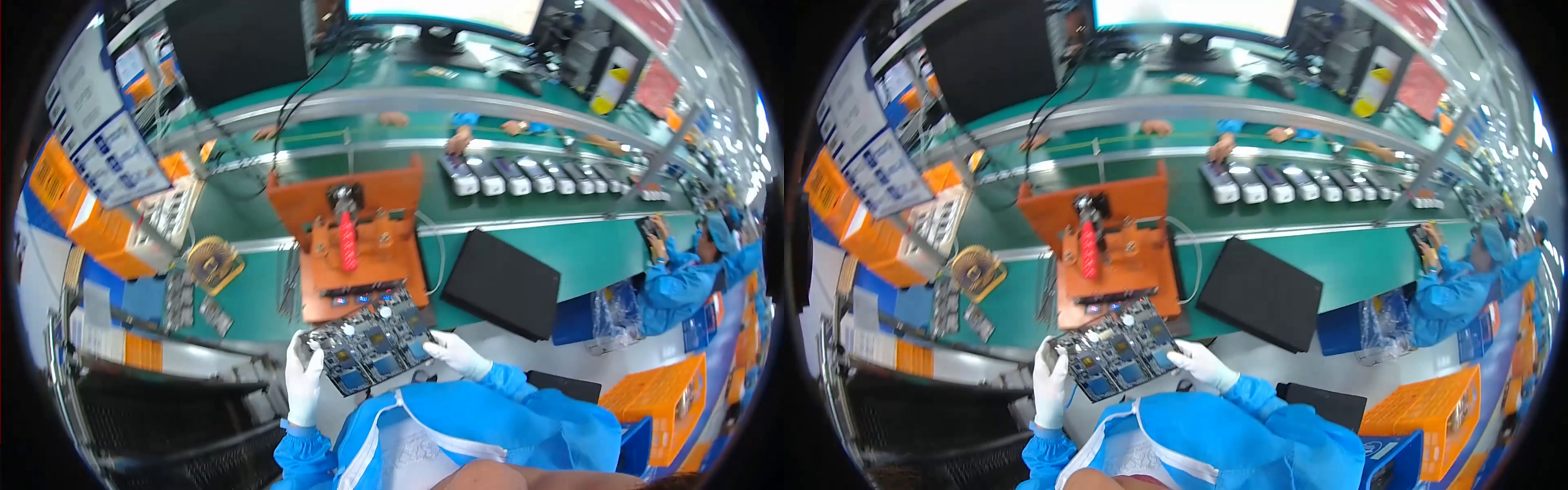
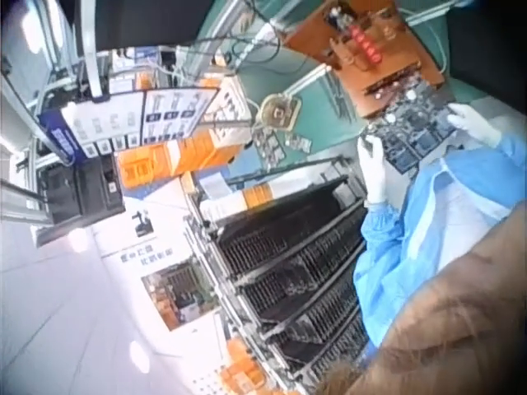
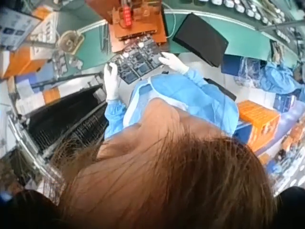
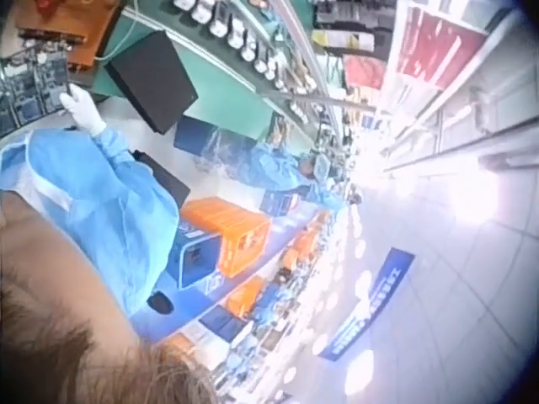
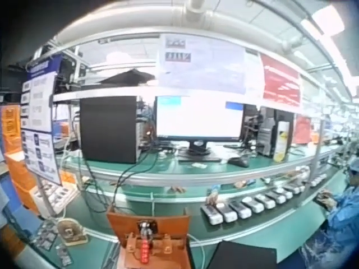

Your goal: The person assembles printed circuit boards by hand using a press fixture on an industrial production line.

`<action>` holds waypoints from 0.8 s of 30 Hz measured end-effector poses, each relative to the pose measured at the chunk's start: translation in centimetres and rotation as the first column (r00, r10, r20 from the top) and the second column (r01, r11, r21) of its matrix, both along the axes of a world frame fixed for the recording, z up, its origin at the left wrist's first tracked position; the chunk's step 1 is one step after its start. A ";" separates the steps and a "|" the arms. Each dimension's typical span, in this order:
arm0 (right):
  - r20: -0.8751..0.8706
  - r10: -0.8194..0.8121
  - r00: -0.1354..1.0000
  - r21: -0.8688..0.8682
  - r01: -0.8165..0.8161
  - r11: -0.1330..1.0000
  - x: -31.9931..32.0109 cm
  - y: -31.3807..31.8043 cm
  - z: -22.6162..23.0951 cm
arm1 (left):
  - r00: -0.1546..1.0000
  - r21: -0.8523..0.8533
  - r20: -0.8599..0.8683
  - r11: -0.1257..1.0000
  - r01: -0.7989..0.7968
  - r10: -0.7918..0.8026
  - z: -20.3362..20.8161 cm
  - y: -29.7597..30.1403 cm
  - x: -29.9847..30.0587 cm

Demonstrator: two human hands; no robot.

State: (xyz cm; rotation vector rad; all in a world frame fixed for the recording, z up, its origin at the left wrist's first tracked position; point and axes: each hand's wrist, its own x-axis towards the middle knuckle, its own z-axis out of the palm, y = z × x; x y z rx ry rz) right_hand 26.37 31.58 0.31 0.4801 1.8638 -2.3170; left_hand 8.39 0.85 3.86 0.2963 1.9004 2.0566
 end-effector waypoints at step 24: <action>-0.115 -0.754 0.647 -0.301 0.701 0.647 9.3 1.0 -1.7 | 0.286 -0.302 -0.927 0.934 -0.192 -0.241 9.4 15.3 -8.7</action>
